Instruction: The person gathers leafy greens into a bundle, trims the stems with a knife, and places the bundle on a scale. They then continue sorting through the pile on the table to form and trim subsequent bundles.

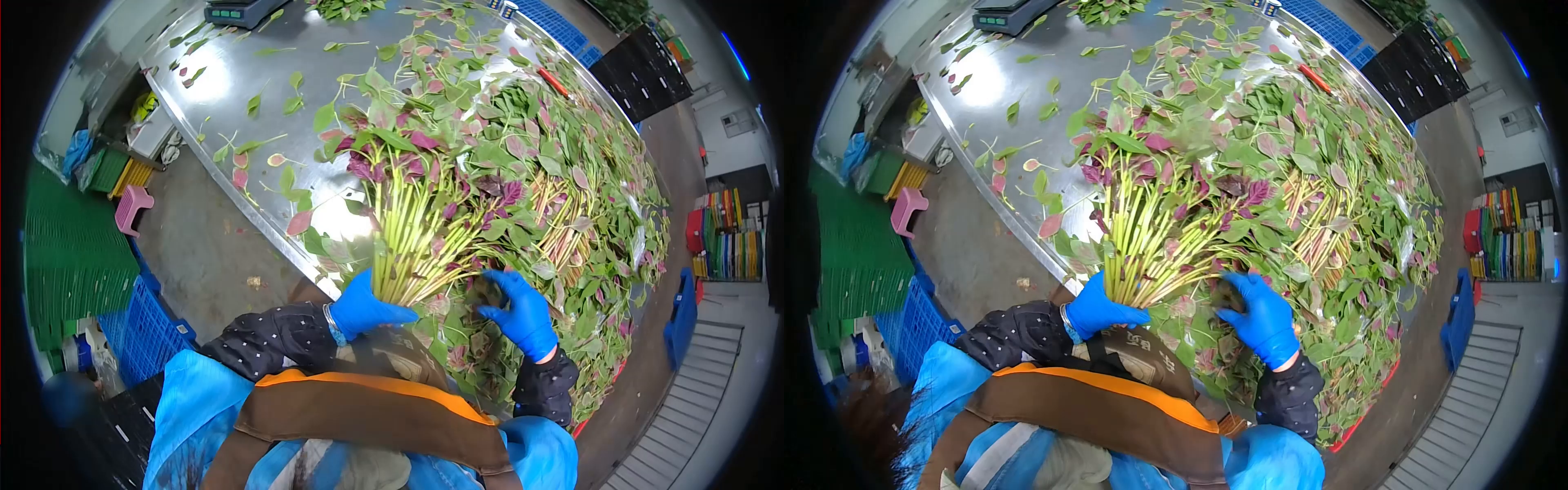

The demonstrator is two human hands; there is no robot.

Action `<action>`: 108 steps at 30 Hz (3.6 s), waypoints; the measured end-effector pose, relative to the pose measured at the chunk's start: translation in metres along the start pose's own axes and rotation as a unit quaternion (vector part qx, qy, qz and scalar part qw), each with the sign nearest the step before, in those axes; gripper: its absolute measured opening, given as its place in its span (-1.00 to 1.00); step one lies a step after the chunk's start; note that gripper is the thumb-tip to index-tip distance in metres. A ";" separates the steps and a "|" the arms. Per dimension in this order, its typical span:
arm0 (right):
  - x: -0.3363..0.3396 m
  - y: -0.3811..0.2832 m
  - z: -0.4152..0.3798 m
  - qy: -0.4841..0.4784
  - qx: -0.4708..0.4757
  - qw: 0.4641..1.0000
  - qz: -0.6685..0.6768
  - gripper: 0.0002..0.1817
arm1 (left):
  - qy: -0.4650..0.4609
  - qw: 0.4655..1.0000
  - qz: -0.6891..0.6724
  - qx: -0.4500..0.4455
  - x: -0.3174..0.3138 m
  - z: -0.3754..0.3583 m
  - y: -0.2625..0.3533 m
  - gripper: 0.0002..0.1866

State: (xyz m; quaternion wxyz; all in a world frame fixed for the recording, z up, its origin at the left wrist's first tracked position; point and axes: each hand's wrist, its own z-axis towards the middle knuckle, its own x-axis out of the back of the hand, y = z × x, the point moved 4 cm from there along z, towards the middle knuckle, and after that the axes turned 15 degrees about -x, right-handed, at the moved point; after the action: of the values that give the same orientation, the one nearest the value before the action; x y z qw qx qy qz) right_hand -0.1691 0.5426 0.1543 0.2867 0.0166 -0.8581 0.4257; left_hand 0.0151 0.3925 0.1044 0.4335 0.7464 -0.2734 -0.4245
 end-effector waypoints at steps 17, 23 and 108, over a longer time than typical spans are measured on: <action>-0.029 0.044 0.011 -0.013 -0.137 0.989 0.051 -0.78 | -0.022 1.000 -0.008 -0.003 0.004 0.005 -0.005 -0.51; -0.107 0.014 0.036 -0.031 -0.160 0.903 0.397 -0.75 | 0.015 0.997 -0.021 -0.077 0.002 0.007 -0.006 -0.44; -0.009 -0.227 -0.022 0.015 0.287 0.934 -0.211 -0.28 | -0.269 0.922 -0.079 0.268 0.048 0.011 0.113 -0.71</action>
State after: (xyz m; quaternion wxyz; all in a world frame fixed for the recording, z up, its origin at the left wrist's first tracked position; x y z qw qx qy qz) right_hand -0.0895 0.4122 0.3237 0.3659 0.2719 -0.6719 0.5838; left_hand 0.0250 0.2969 0.1817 0.0927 0.7116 -0.4236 -0.5528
